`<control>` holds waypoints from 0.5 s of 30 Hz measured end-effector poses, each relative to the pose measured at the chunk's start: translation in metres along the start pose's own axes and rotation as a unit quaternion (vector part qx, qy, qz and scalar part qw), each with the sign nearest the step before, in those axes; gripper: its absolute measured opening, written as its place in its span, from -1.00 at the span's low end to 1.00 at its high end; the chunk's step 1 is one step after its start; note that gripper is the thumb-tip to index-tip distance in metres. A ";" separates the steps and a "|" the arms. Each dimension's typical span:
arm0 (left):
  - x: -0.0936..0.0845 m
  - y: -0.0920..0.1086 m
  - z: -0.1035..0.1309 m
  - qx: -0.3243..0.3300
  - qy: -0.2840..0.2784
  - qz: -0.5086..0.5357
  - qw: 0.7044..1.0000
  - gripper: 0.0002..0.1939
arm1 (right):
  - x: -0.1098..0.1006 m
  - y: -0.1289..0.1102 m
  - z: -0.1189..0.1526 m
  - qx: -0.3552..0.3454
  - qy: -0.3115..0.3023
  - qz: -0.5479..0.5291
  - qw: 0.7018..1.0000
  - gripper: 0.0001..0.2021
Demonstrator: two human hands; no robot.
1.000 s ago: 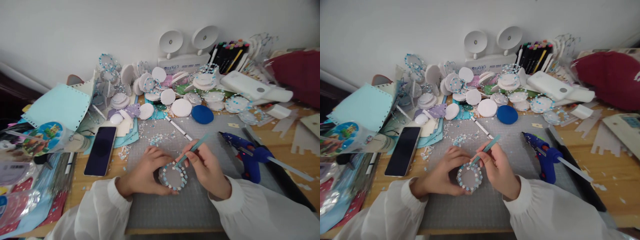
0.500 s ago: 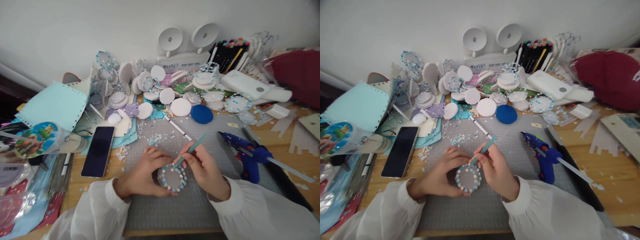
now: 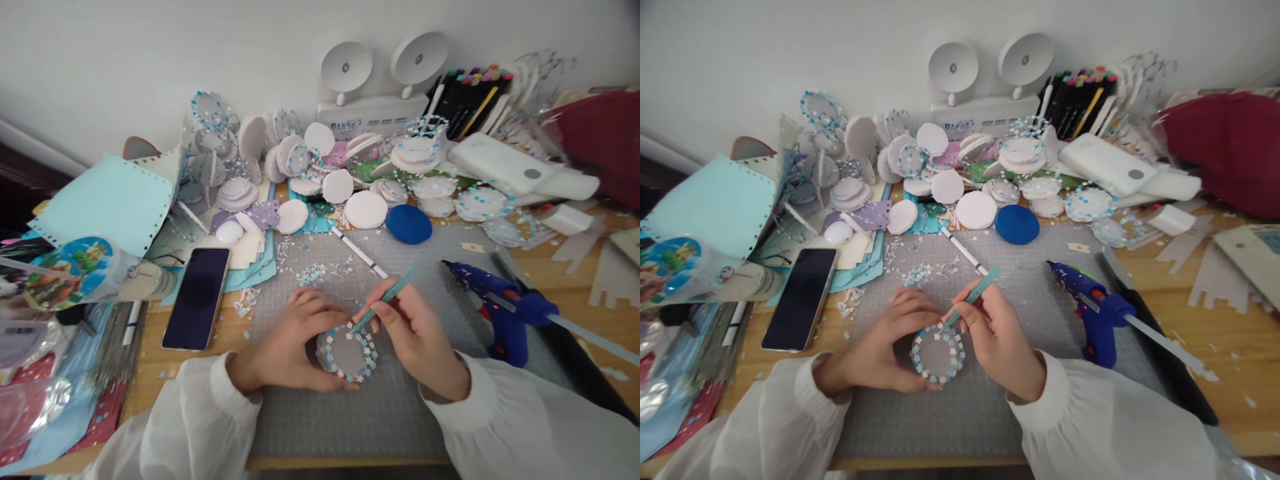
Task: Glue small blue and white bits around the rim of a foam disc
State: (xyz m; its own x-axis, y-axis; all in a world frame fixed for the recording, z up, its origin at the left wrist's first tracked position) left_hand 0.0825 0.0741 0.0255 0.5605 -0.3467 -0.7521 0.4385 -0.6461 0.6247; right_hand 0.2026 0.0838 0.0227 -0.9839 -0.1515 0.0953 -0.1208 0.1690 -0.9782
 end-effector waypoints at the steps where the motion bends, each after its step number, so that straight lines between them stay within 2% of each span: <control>1: 0.000 0.000 0.000 0.001 0.000 0.000 1.000 -0.37 | 0.000 0.000 0.000 0.000 0.001 -0.002 1.000 -0.92; 7: 0.001 0.001 0.002 0.005 -0.002 -0.003 1.000 -0.38 | -0.001 0.005 -0.001 0.028 0.003 -0.019 0.999 -0.88; 15: 0.000 0.001 0.000 0.005 0.000 -0.005 1.000 -0.35 | 0.001 0.004 0.000 0.029 -0.009 -0.018 0.999 -0.89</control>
State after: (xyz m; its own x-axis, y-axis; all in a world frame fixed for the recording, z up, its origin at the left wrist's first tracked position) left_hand 0.0829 0.0732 0.0259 0.5565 -0.3404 -0.7580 0.4363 -0.6567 0.6152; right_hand 0.2012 0.0846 0.0186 -0.9764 -0.1738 0.1281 -0.1480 0.1066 -0.9832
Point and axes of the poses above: each hand's wrist, its own z-axis away from the middle knuckle, its own x-axis out of the palm, y = z × x, the point moved 9 cm from there along -z, towards the middle knuckle, and after that the axes turned 10 degrees about -z, right-handed, at the moved point
